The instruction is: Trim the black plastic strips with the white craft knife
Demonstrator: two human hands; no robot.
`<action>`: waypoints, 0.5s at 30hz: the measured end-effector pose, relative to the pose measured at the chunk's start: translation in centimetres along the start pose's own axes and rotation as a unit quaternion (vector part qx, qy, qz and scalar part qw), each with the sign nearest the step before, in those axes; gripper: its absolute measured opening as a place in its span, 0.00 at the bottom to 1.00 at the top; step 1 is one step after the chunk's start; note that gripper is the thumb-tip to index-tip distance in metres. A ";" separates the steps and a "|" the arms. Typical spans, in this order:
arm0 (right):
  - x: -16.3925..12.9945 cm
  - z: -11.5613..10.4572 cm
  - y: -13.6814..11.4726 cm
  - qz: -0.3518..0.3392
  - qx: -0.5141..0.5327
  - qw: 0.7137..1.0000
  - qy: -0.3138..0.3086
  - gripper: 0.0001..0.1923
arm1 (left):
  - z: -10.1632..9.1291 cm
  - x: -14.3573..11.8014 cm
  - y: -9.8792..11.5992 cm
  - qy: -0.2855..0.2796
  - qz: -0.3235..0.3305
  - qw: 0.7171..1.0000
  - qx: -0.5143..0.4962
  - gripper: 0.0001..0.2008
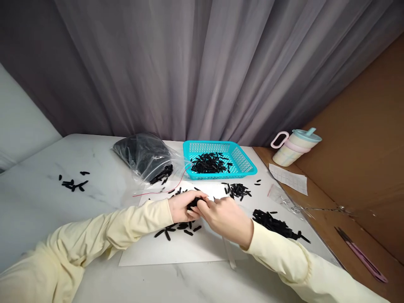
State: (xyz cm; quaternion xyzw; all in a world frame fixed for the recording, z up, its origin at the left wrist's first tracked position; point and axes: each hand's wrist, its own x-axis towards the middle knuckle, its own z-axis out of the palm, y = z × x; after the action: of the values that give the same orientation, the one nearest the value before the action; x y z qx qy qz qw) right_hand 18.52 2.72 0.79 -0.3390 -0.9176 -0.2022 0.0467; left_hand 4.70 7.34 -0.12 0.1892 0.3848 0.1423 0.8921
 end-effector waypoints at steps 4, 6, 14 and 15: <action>-0.2 -0.5 0.7 -0.039 0.067 0.997 -0.017 0.14 | -0.4 0.0 -0.1 -0.003 -0.015 1.000 -0.009 0.13; 0.0 -0.9 0.9 -0.002 0.083 0.996 -0.015 0.14 | -0.3 -0.1 0.1 -0.006 -0.014 1.000 -0.012 0.12; 4.0 -3.0 2.4 0.113 0.046 0.987 -0.105 0.17 | 0.3 0.2 3.4 -0.002 0.035 0.998 -0.042 0.12; 4.6 -3.3 2.6 0.115 0.055 0.985 -0.114 0.15 | 0.1 0.1 3.8 0.000 0.043 0.998 -0.049 0.12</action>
State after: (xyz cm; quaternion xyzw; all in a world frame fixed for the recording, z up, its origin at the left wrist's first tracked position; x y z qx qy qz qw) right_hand 16.48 5.96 5.68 -0.4602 -0.8815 -0.1043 -0.0169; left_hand 4.47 10.77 1.61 0.1616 0.3684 0.1994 0.8935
